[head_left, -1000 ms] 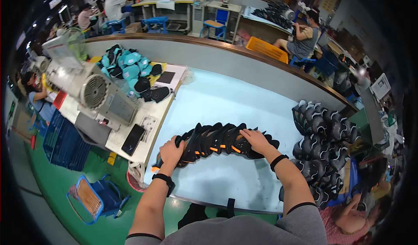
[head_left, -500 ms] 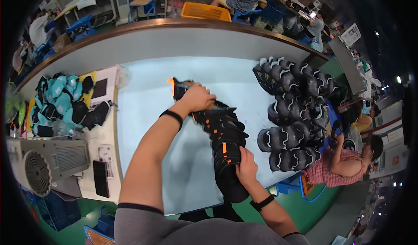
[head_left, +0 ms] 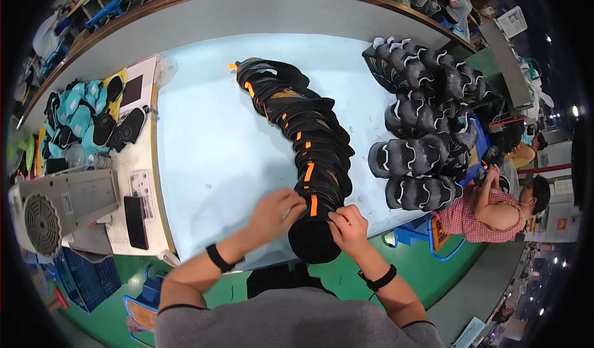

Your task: Assembling and organizing shoe uppers and components in a factory production line.

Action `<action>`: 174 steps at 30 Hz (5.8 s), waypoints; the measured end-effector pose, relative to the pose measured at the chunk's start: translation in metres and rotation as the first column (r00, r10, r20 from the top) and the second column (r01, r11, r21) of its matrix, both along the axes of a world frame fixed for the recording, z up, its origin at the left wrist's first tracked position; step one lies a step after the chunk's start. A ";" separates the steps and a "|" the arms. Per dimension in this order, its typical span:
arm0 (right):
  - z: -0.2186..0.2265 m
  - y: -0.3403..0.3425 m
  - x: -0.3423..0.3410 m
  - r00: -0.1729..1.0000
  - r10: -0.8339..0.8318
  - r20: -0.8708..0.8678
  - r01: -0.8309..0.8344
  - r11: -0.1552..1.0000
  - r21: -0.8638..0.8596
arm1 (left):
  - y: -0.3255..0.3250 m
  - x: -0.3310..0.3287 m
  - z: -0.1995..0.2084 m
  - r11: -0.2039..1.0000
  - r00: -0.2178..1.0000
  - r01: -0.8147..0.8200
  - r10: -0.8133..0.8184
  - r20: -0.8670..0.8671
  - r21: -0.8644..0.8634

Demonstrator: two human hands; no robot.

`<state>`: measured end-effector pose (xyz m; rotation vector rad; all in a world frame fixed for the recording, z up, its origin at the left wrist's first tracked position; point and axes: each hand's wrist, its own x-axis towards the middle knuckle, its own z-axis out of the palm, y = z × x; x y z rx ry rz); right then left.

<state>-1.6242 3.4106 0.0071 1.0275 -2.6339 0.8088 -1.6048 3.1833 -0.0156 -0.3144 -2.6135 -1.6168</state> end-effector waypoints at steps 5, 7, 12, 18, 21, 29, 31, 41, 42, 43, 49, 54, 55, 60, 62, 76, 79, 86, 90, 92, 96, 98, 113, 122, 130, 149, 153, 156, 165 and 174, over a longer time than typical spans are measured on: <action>0.025 -0.016 0.026 0.974 0.225 0.018 -0.217 0.958 -0.186 | 0.021 0.061 -0.005 0.629 0.680 -0.513 -0.116 0.724 0.584; 0.030 -0.014 0.040 0.948 0.312 0.064 -0.286 0.923 -0.256 | 0.021 0.072 0.023 0.378 0.644 -0.622 -0.252 0.722 0.686; 0.049 -0.019 0.062 0.498 0.291 0.817 0.214 0.872 -0.441 | 0.035 0.131 0.051 0.680 0.859 -0.392 0.030 0.511 0.620; 0.049 -0.025 0.094 0.253 0.524 0.813 0.082 0.826 -0.558 | 0.054 0.188 0.084 0.641 0.785 -0.584 0.288 0.549 0.498; 0.036 -0.028 0.114 0.514 0.531 0.674 -0.053 0.803 -0.593 | 0.066 0.204 0.072 0.818 0.826 -0.555 0.520 0.219 0.149; -0.035 -0.048 0.091 0.089 0.486 0.870 0.300 0.819 -0.488 | 0.046 0.203 0.039 0.887 0.899 -0.431 0.407 -0.162 -0.166; -0.031 -0.047 0.073 0.177 0.482 0.858 0.294 0.806 -0.513 | 0.042 0.191 0.066 0.864 0.930 -0.350 0.274 -0.245 -0.363; -0.022 -0.030 -0.033 0.962 0.122 -0.245 -0.063 0.970 0.236 | -0.133 0.100 -0.015 0.520 0.855 -0.472 0.468 -0.225 -0.712; -0.020 -0.031 -0.033 0.964 0.109 -0.241 -0.046 0.967 0.251 | -0.132 0.091 -0.001 0.585 0.857 -0.498 0.443 -0.262 -0.640; -0.010 -0.034 -0.021 0.967 0.105 -0.233 -0.068 0.985 0.161 | -0.126 0.088 0.011 0.648 0.858 -0.512 0.423 -0.292 -0.564; -0.004 -0.039 0.008 0.984 -0.143 -0.110 0.154 0.984 0.093 | -0.018 0.073 -0.015 0.946 0.957 -0.282 0.265 -0.116 -0.158; -0.029 -0.030 0.006 0.950 -0.239 0.200 0.226 0.970 0.088 | 0.032 0.053 -0.071 0.894 0.925 -0.328 0.369 0.086 -0.306; -0.035 -0.027 0.005 0.931 -0.286 0.228 0.276 0.958 0.074 | 0.026 0.063 -0.075 0.893 0.950 -0.292 0.311 0.002 -0.344; -0.014 -0.027 0.011 0.981 -0.194 0.020 0.195 0.970 -0.148 | -0.006 0.130 -0.023 0.831 0.961 -0.270 0.202 -0.189 -0.487; 0.000 -0.042 0.028 0.899 -0.068 0.432 0.219 0.925 -0.310 | -0.012 0.153 0.007 0.836 0.920 -0.374 0.281 -0.272 -0.402; 0.017 -0.092 0.084 0.082 0.455 0.887 0.150 0.874 -0.462 | -0.015 0.187 0.052 0.633 0.713 -0.677 0.436 0.549 0.376; 0.026 -0.099 0.081 0.085 0.428 0.900 0.115 0.893 -0.436 | -0.017 0.185 0.062 0.521 0.669 -0.716 0.324 0.668 0.465; 0.010 -0.141 0.101 0.472 0.392 0.790 -0.036 0.903 -0.427 | -0.032 0.187 0.059 0.731 0.731 -0.617 0.669 0.133 -0.290; -0.001 -0.173 0.085 -0.054 0.500 0.864 0.197 0.854 -0.482 | -0.060 0.215 0.089 0.813 0.869 -0.482 0.492 -0.058 -0.328; 0.011 -0.202 0.083 -0.052 0.485 0.873 0.057 0.874 -0.483 | -0.081 0.234 0.082 0.753 0.823 -0.537 0.567 -0.040 -0.380; 0.015 -0.289 0.069 0.816 0.329 0.475 -0.273 0.944 -0.184 | -0.142 0.261 0.052 0.576 0.579 -0.804 0.815 0.026 -0.147; -0.021 -0.320 0.058 0.895 0.288 0.342 -0.257 0.957 -0.132 | -0.173 0.260 0.035 0.563 0.563 -0.822 0.826 0.025 -0.085; -0.039 -0.186 0.041 0.902 0.228 0.367 -0.242 0.970 -0.009 | -0.179 0.094 -0.047 0.393 0.826 -0.550 0.387 -0.410 -0.737; -0.030 -0.021 -0.001 0.992 -0.089 0.084 0.074 0.982 0.172 | -0.125 0.063 0.021 0.703 0.889 -0.443 0.264 -0.375 -0.556; 0.015 -0.052 0.056 0.861 0.259 0.438 -0.123 0.941 -0.314 | -0.031 0.081 -0.011 0.573 0.689 -0.558 -0.082 0.720 0.600; 0.013 -0.121 0.089 0.702 0.270 0.659 -0.014 0.930 -0.367 | -0.017 0.143 0.060 0.809 0.824 -0.566 0.560 -0.085 -0.161; -0.015 -0.120 0.078 -0.071 0.474 0.878 0.506 0.775 -0.378 | -0.053 0.159 0.063 0.972 0.974 -0.226 0.225 -0.021 -0.056; -0.027 -0.114 0.066 -0.079 0.422 0.903 0.408 0.840 -0.357 | -0.053 0.173 0.066 0.892 0.990 -0.122 0.140 0.010 -0.435; -0.035 -0.068 -0.016 0.980 -0.156 0.126 0.141 0.982 0.125 | -0.166 0.084 -0.027 0.485 0.880 -0.469 0.331 -0.342 -0.738; 0.015 -0.078 0.047 0.945 0.273 0.182 -0.230 0.947 -0.226 | -0.066 0.072 0.036 0.854 0.821 -0.434 0.243 0.516 0.288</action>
